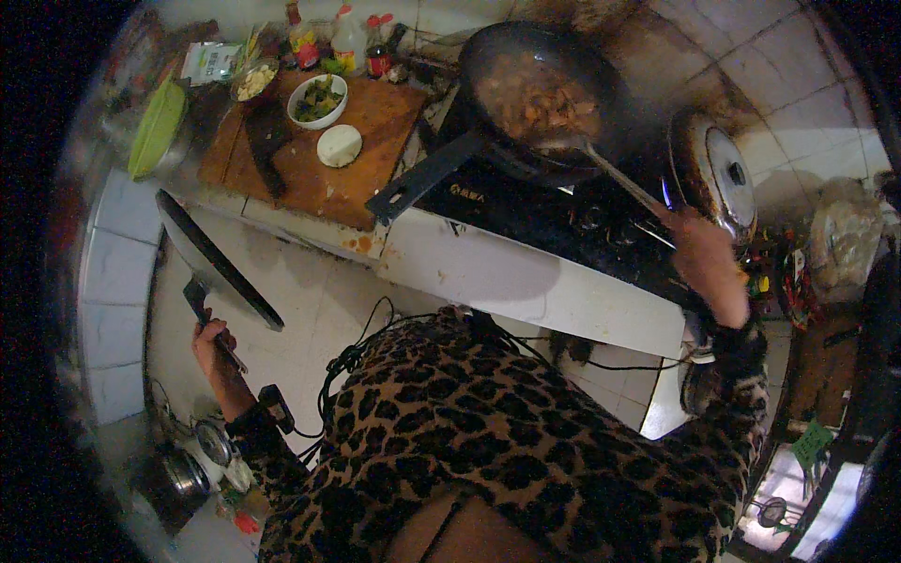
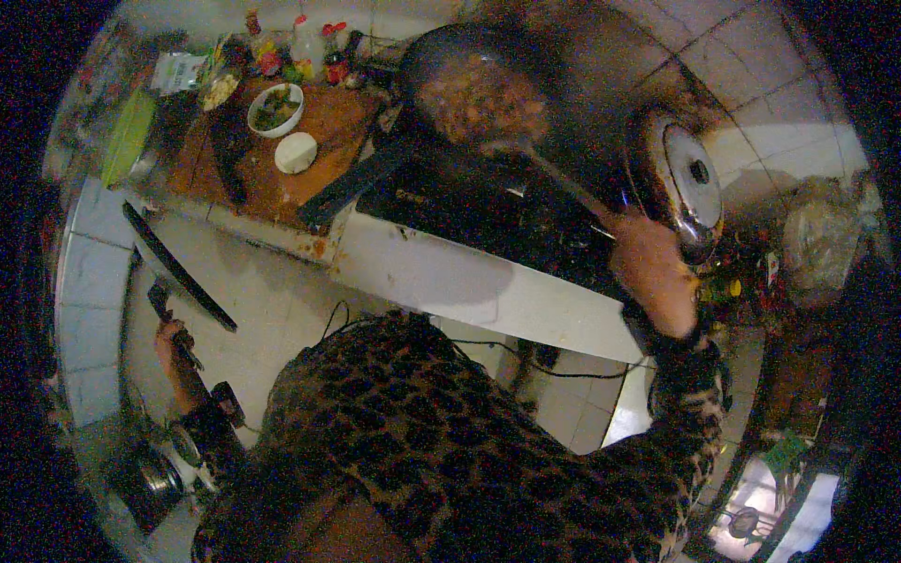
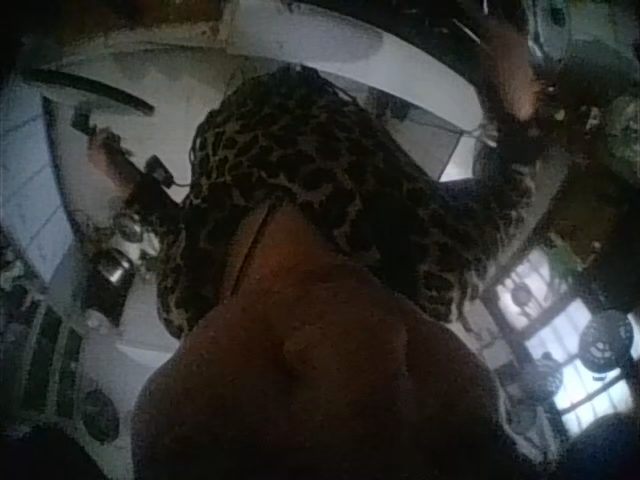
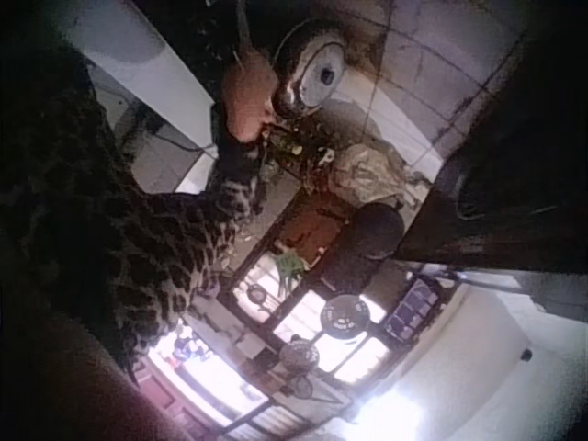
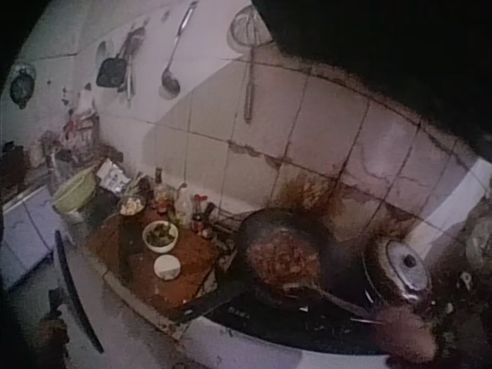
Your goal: The person stirs a mixture of vegetables and meat in a wok on a gas stove using a spatula. They add ingredients from a small bowl, cover the wok with a lid, and later uncover it to continue stirring. The person briefly walks outside and returns to the kitchen to resume cooking.
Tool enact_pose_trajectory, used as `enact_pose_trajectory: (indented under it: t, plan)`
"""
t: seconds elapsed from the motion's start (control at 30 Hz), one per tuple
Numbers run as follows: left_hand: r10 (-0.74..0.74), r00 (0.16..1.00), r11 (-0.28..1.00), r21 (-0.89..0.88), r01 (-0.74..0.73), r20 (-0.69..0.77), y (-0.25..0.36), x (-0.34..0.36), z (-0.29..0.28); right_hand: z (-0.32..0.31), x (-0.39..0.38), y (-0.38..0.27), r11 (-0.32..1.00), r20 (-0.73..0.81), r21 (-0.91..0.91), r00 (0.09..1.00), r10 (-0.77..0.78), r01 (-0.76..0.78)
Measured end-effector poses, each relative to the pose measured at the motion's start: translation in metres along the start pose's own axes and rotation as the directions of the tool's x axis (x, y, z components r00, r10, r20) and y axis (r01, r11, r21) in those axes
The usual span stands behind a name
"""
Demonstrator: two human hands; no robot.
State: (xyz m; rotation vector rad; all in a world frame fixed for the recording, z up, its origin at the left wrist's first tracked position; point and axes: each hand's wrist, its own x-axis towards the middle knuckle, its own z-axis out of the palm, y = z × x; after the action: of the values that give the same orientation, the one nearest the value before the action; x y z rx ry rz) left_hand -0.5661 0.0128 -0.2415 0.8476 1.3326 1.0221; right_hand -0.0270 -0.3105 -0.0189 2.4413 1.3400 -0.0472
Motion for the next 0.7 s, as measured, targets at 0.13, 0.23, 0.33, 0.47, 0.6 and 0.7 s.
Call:
enact_pose_trajectory:
  t: [0.13,0.23,0.33,0.47,0.6,0.7]
  plan:
    - [-0.039,0.999,0.999,0.011,0.039,0.001,-0.004,0.006,-0.006,0.008,0.009,0.001,0.999,-0.097,0.042,0.995,-0.027,0.032]
    - [-0.030,0.999,0.999,0.013,0.030,0.010,-0.007,0.008,-0.010,-0.003,0.012,0.018,0.978,0.035,0.205,0.999,0.026,-0.032]
    - [-0.031,0.999,0.999,0.021,0.031,0.015,-0.010,0.007,-0.014,0.000,0.037,0.017,0.987,-0.079,0.152,0.996,-0.049,0.061]
    - [-0.022,0.999,1.000,-0.008,0.022,0.034,-0.014,0.010,-0.019,0.037,0.090,-0.010,0.996,-0.167,-0.011,0.982,-0.091,0.090]
    - [-0.003,0.997,1.000,0.020,0.001,0.075,-0.020,0.014,-0.024,0.046,0.079,-0.003,0.989,-0.249,-0.101,0.959,-0.134,0.112]
    - [0.007,0.998,1.000,-0.007,-0.007,0.063,-0.024,0.015,-0.027,0.033,0.063,0.016,0.989,-0.205,-0.080,0.969,-0.140,0.126]
